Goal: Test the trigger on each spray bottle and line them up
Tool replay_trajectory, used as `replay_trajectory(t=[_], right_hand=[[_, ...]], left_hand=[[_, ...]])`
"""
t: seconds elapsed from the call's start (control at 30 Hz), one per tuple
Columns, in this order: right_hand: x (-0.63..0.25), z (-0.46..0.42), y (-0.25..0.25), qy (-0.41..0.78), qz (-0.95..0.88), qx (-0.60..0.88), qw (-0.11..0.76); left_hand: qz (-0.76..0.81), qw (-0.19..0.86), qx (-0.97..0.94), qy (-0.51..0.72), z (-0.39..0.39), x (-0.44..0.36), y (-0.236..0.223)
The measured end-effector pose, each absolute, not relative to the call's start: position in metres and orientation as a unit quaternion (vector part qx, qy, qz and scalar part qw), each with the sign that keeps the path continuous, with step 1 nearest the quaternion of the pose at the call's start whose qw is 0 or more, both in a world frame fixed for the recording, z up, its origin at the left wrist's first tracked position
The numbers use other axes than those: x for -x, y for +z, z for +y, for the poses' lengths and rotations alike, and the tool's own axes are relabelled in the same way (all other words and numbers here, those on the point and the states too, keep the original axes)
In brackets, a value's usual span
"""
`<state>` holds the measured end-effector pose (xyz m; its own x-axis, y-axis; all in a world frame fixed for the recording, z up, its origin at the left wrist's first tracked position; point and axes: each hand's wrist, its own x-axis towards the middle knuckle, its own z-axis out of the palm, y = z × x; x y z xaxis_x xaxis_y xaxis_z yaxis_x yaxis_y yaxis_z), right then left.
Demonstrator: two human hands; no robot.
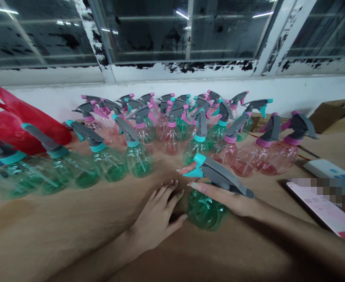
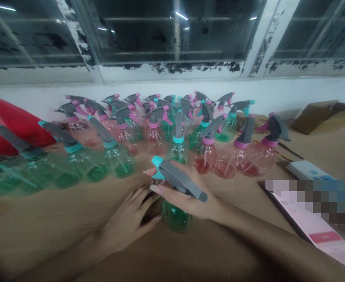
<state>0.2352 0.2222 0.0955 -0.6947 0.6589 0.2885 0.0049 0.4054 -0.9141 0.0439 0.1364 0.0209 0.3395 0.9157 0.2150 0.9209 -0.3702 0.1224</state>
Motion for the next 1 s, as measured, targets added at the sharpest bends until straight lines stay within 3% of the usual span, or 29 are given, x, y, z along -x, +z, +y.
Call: replay_trajectory(t=[0.33,0.77,1.0], right_hand=[[-0.2360,0.2217,0.0923,0.436,-0.791,0.241,0.356],[-0.2340,0.2206,0.0938,0.511,-0.758,0.213,0.346],[-0.2356,0.2216,0.0927,0.495,-0.768,0.221,0.342]], left_hand=[[-0.565,0.012,0.818,-0.102,0.1361,-0.0452,0.0244],[-0.559,0.015,0.820,-0.123,0.1354,-0.0448,0.0255],[-0.557,0.020,0.821,-0.124,0.1364,-0.0440,0.0235]])
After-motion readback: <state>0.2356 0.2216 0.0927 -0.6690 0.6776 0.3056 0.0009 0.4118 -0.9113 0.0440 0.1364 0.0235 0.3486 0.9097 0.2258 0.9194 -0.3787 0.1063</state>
